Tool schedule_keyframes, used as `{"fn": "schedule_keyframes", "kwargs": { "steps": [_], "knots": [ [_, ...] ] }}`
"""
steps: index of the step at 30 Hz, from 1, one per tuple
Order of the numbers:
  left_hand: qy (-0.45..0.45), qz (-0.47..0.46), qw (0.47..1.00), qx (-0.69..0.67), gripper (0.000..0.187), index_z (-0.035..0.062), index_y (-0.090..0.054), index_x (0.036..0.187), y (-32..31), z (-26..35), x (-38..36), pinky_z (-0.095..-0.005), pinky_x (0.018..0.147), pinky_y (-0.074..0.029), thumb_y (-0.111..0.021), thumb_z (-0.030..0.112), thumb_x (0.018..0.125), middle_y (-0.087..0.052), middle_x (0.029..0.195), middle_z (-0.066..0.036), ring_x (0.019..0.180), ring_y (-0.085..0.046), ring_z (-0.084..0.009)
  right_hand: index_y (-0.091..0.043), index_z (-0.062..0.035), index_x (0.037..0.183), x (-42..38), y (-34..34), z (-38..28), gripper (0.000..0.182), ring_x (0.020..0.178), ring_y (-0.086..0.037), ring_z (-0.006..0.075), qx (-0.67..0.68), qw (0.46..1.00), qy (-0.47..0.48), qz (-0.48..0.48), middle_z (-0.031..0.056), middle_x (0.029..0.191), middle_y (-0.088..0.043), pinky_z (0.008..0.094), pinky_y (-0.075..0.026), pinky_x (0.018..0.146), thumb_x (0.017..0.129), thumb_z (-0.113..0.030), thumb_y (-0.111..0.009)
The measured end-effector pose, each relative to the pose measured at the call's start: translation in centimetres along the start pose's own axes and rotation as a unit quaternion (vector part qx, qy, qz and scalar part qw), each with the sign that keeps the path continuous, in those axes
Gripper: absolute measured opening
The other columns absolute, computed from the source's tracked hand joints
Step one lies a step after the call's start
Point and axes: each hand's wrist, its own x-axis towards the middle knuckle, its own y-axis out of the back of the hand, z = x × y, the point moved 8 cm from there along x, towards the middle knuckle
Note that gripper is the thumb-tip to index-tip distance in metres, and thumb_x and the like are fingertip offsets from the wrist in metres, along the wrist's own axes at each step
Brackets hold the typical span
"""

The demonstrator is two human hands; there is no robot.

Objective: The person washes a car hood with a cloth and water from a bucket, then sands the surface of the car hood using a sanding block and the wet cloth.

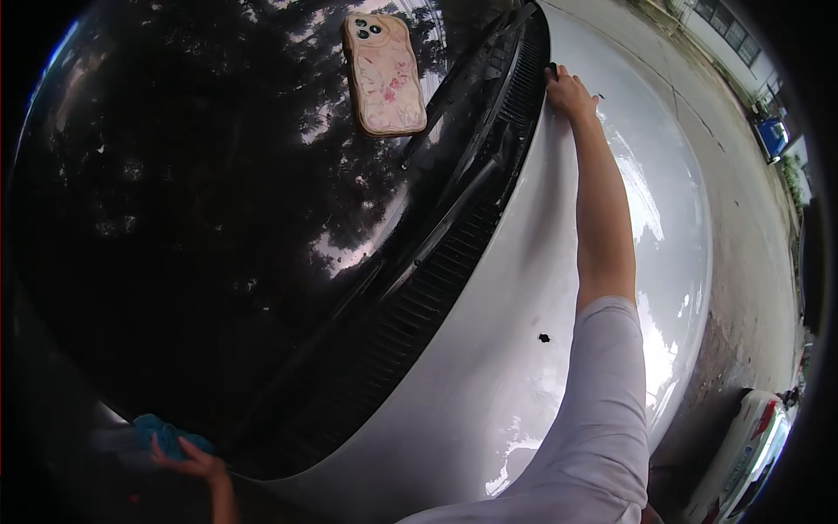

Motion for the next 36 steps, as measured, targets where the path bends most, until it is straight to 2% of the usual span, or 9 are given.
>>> {"fn": "schedule_keyframes", "kwargs": {
  "steps": [3,6,11,16,20,25,28,32,36],
  "knots": [
    [-0.007,-0.061,0.996,0.058,0.047,0.0001,-0.042,0.139,0.0,0.7,0.3,-0.0514,0.112,-0.028,-0.054,0.016,0.096,-0.047,0.136,-0.021,0.13,-0.043,-0.0415,-0.047,-0.0151,0.142,-0.9,-0.3,-0.7,0.05,0.139,-0.042,0.0265,-0.033,0.999,0.026,0.023,0.0021,0.149,-0.046,0.0661,-0.026,0.112,0.103,-0.043,-0.033],
    [-0.001,-0.044,0.999,0.032,0.045,0.0007,-0.045,0.136,-0.5,0.5,0.1,-0.0527,0.109,-0.028,-0.055,0.018,0.095,-0.049,0.134,-0.02,0.125,-0.044,-0.0443,-0.052,-0.0131,0.136,-4.9,0.3,-2.2,0.045,0.137,-0.045,0.0252,-0.042,0.997,0.052,0.036,0.005,0.146,-0.049,0.0639,-0.029,0.111,0.102,-0.041,-0.039],
    [-0.007,-0.03,0.999,-0.008,0.045,0.0033,-0.05,0.133,-0.6,1.6,0.3,-0.0545,0.103,-0.032,-0.059,0.022,0.092,-0.047,0.132,-0.025,0.12,-0.045,-0.0449,-0.05,-0.0083,0.14,-13.9,-1.0,-5.2,0.05,0.144,-0.034,0.0267,-0.006,0.993,0.113,0.043,0.0064,0.155,-0.04,0.0613,-0.029,0.112,0.102,-0.04,-0.041],
    [-0.05,-0.005,0.998,-0.028,0.044,0.0108,-0.054,0.133,0.1,2.3,0.9,-0.0521,0.097,-0.038,-0.063,0.027,0.093,-0.051,0.13,-0.021,0.117,-0.05,-0.0414,-0.038,-0.0063,0.149,-29.2,-0.8,-6.9,0.058,0.147,-0.028,0.0302,0.099,0.986,0.06,0.117,0.0102,0.158,-0.033,0.06,-0.022,0.116,0.102,-0.04,-0.041],
    [-0.037,0.003,0.999,-0.034,0.047,0.0174,-0.054,0.133,0.3,2.1,0.9,-0.0525,0.092,-0.04,-0.066,0.033,0.091,-0.051,0.127,-0.018,0.115,-0.051,-0.041,-0.034,-0.0052,0.151,-41.3,-0.6,-6.4,0.06,0.148,-0.025,0.0294,0.07,0.993,0.057,0.079,0.0098,0.161,-0.028,0.0598,-0.019,0.117,0.101,-0.037,-0.043],
    [-0.01,-0.005,0.999,-0.038,0.05,0.0266,-0.053,0.134,0.1,1.7,0.6,-0.0528,0.091,-0.041,-0.066,0.036,0.087,-0.049,0.129,-0.016,0.117,-0.051,-0.0389,-0.03,-0.0054,0.153,-60.8,0.4,-11.5,0.067,0.149,-0.022,0.033,0.071,0.984,0.162,0.022,0.0116,0.162,-0.024,0.06,-0.021,0.116,0.095,-0.028,-0.055],
    [-0.009,0.004,0.999,-0.053,0.05,0.0255,-0.054,0.133,0.3,1.9,0.8,-0.0521,0.09,-0.042,-0.067,0.037,0.086,-0.05,0.128,-0.016,0.116,-0.051,-0.0384,-0.025,-0.0073,0.155,-72.2,-0.1,-15.0,0.073,0.15,-0.019,0.0351,0.079,0.973,0.21,-0.052,0.0119,0.163,-0.021,0.0625,-0.019,0.115,0.093,-0.028,-0.058],
    [-0.02,-0.001,0.998,-0.064,0.05,0.0249,-0.054,0.134,0.0,1.6,0.9,-0.052,0.092,-0.041,-0.067,0.037,0.087,-0.049,0.128,-0.016,0.116,-0.05,-0.0385,-0.025,-0.0075,0.155,-73.2,-0.4,-14.9,0.073,0.15,-0.018,0.0349,-0.005,0.96,0.257,-0.115,0.0113,0.163,-0.02,0.0655,-0.016,0.115,0.093,-0.027,-0.058],
    [-0.018,-0.028,0.997,-0.065,0.053,0.0243,-0.05,0.137,-0.4,1.3,0.4,-0.0524,0.095,-0.039,-0.068,0.036,0.088,-0.047,0.13,-0.017,0.118,-0.049,-0.0392,-0.027,-0.0102,0.154,-56.4,-0.2,-10.3,0.065,0.15,-0.021,0.0327,0.061,0.979,0.192,-0.013,0.0087,0.163,-0.022,0.067,-0.015,0.114,0.097,-0.031,-0.051]
  ]
}}
